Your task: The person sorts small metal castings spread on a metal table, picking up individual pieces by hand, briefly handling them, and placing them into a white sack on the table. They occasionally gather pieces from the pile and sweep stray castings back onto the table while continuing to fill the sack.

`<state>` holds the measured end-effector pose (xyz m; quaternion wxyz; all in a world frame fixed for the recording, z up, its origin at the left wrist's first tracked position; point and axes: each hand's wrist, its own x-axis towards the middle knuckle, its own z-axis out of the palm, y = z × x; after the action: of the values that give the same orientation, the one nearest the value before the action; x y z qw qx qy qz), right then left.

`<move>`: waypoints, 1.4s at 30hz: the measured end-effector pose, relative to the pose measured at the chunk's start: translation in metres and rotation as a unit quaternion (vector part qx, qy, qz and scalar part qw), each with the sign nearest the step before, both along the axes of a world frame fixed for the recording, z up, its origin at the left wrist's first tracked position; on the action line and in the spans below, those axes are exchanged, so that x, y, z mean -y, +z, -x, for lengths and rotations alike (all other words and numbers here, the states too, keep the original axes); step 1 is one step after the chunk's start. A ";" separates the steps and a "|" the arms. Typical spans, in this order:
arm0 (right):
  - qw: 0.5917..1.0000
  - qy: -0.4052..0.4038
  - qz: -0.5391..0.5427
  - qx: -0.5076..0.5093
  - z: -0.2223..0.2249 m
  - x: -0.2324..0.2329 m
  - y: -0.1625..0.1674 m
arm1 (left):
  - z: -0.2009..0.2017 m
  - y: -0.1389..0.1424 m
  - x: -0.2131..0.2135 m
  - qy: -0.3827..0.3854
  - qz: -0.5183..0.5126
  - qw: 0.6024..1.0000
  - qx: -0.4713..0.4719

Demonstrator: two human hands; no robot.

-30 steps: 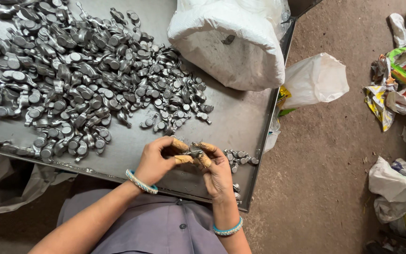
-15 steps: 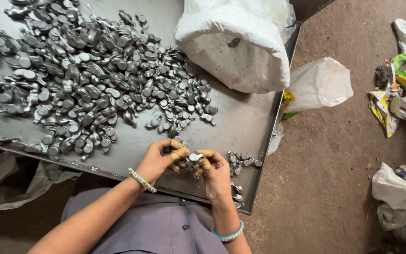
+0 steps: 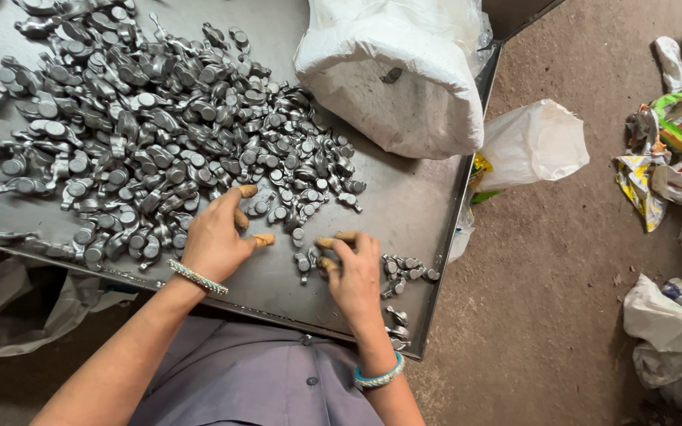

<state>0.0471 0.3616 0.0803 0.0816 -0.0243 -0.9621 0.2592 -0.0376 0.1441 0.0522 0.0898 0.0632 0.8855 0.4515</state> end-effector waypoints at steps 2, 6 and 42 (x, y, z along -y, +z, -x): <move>1.000 -0.022 -0.010 0.017 -0.006 -0.008 0.008 | 0.001 -0.001 -0.002 -0.023 0.006 1.000 0.012; 0.996 -0.036 0.047 0.073 -0.019 -0.015 0.012 | -0.005 -0.006 -0.011 -0.048 0.030 0.998 0.008; 1.000 -0.013 0.022 -0.014 -0.023 0.004 -0.013 | -0.032 -0.052 -0.047 0.068 -0.450 0.817 0.355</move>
<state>0.0701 0.3577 0.0671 0.0977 -0.0355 -0.9544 0.2800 -0.0056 0.1912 0.0003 0.3285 -0.1287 0.4925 0.7956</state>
